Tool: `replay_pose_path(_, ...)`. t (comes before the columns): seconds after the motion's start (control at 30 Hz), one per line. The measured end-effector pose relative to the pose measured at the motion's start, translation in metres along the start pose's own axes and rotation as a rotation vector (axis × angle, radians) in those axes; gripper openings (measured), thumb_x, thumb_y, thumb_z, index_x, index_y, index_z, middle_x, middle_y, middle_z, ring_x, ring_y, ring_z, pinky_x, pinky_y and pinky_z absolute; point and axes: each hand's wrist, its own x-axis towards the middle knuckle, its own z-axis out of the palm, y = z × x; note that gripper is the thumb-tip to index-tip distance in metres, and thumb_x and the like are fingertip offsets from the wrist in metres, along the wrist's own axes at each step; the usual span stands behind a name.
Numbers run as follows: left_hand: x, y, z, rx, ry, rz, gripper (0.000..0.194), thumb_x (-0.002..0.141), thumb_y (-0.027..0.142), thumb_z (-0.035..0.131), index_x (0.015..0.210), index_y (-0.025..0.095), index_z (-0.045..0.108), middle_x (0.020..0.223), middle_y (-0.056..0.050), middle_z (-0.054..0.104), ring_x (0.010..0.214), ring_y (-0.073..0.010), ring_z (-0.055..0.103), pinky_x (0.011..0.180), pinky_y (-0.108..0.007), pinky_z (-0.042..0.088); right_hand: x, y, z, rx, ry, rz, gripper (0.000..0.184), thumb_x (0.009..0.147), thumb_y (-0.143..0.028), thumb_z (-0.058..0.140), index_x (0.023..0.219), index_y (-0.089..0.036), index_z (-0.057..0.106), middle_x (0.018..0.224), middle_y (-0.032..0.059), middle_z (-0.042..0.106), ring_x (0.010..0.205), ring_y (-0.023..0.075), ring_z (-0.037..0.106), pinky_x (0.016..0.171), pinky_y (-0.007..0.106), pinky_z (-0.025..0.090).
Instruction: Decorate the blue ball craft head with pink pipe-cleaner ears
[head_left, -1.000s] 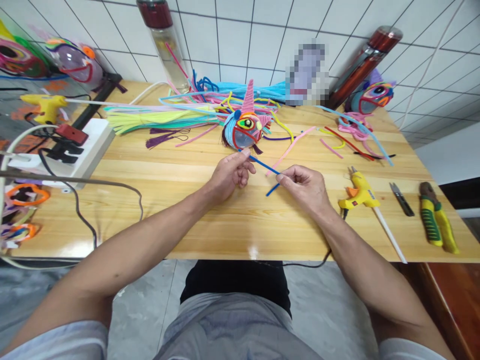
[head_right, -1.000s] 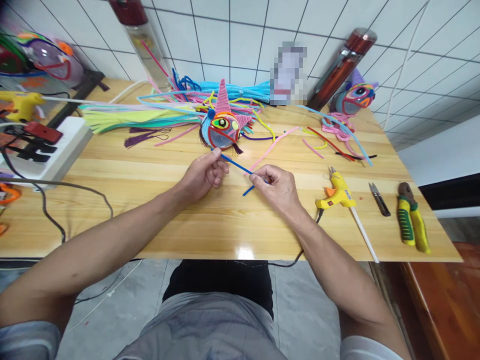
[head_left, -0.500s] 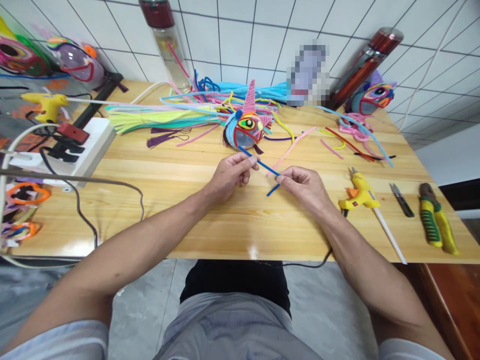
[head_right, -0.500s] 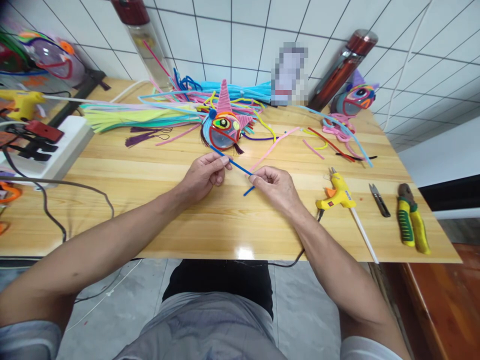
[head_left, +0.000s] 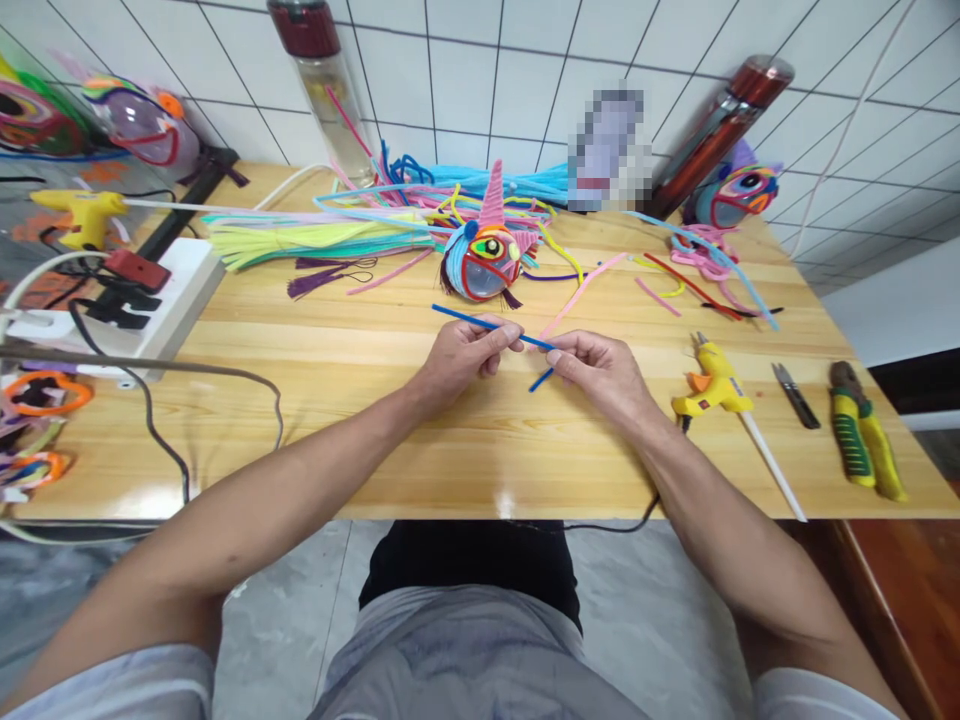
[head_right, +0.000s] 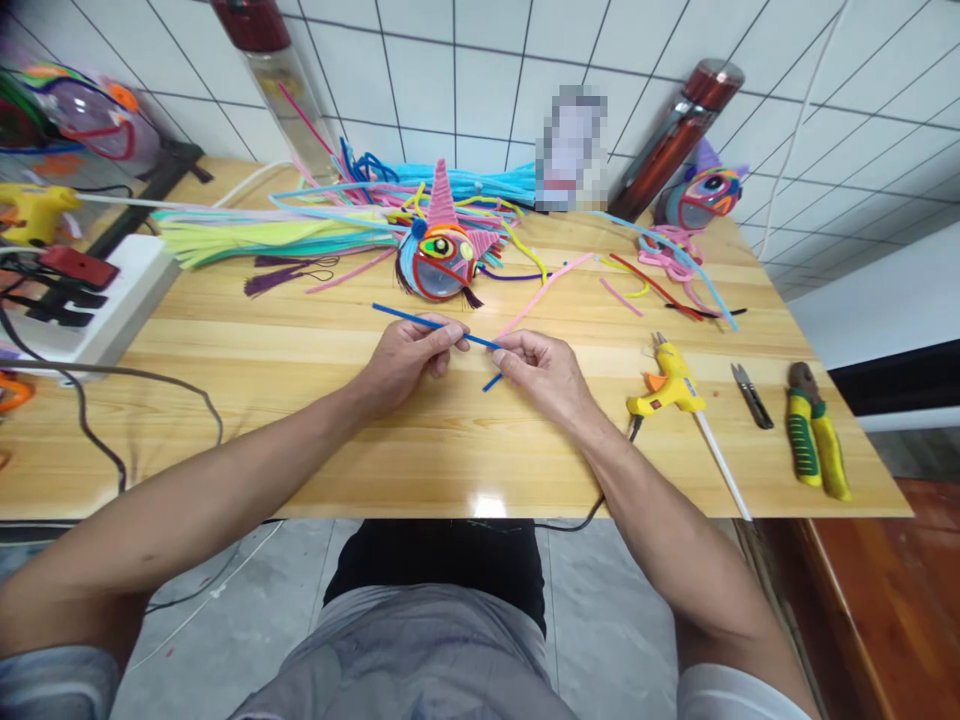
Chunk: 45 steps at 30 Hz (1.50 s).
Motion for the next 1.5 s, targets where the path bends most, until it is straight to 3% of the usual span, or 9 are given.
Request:
replay_pose_path(0.1, 0.0011, -0.0037, -0.0023, -0.01, 0.058, -0.017, 0.041, 0.082, 0.057, 0.088, 0.083, 0.017, 0.081, 0.081, -0.005, 0.079, 0.05, -0.0057, 0.049, 0.048, -0.022, 0.039, 0.0017, 0.0037, -0.0003, 0.045, 0.051, -0.062, 0.043, 0.077, -0.048, 0.087, 0.109, -0.021, 0.074, 0.086, 0.0006, 0.074, 0.07, 0.014, 0.065, 0.065, 0.027, 0.053)
replay_pose_path(0.23, 0.0041, -0.0081, -0.0046, -0.068, 0.105, -0.019, 0.043, 0.079, 0.058, 0.09, 0.087, 0.016, 0.083, 0.084, -0.007, 0.081, 0.051, -0.0057, 0.049, 0.049, -0.022, 0.041, 0.0012, 0.007, 0.0004, -0.015, 0.165, -0.153, 0.048, 0.078, -0.046, 0.087, 0.116, -0.022, 0.069, 0.091, 0.001, 0.075, 0.071, 0.0143, 0.067, 0.065, 0.028, 0.055)
replay_pose_path(0.43, 0.0044, -0.0056, -0.0032, -0.113, 0.084, -0.027, 0.044, 0.077, 0.057, 0.092, 0.088, 0.015, 0.084, 0.092, -0.009, 0.084, 0.051, -0.0048, 0.049, 0.049, -0.021, 0.041, -0.0015, 0.0063, 0.0041, -0.231, 0.238, -0.265, 0.027, 0.089, -0.042, 0.077, 0.107, -0.022, 0.075, 0.084, 0.001, 0.074, 0.067, 0.0149, 0.064, 0.069, 0.031, 0.055)
replay_pose_path(0.6, 0.0034, -0.0034, -0.0033, -0.087, 0.072, -0.047, 0.044, 0.079, 0.057, 0.09, 0.091, 0.015, 0.085, 0.095, -0.011, 0.085, 0.051, -0.0053, 0.048, 0.049, -0.023, 0.039, -0.0022, 0.0044, 0.0029, -0.292, 0.247, -0.362, 0.018, 0.093, -0.036, 0.073, 0.102, -0.023, 0.082, 0.09, 0.0046, 0.079, 0.069, 0.0163, 0.066, 0.071, 0.033, 0.057)
replay_pose_path(0.9, 0.0039, -0.004, -0.004, -0.144, 0.058, -0.037, 0.048, 0.075, 0.058, 0.093, 0.089, 0.014, 0.084, 0.093, -0.012, 0.085, 0.051, -0.0048, 0.05, 0.049, -0.021, 0.039, -0.0044, 0.0078, 0.0047, -0.239, 0.236, -0.334, 0.02, 0.095, -0.032, 0.076, 0.108, -0.023, 0.087, 0.095, 0.0056, 0.086, 0.074, 0.0174, 0.075, 0.075, 0.031, 0.061)
replay_pose_path(1.5, 0.0081, 0.0, -0.0031, -0.207, 0.087, -0.07, 0.04, 0.076, 0.047, 0.095, 0.083, 0.011, 0.08, 0.083, -0.01, 0.082, 0.047, -0.004, 0.048, 0.047, -0.021, 0.039, -0.0065, 0.0064, 0.0001, -0.302, 0.197, -0.468, 0.012, 0.096, -0.029, 0.078, 0.098, -0.027, 0.09, 0.087, 0.0029, 0.086, 0.073, 0.0181, 0.077, 0.07, 0.03, 0.058)
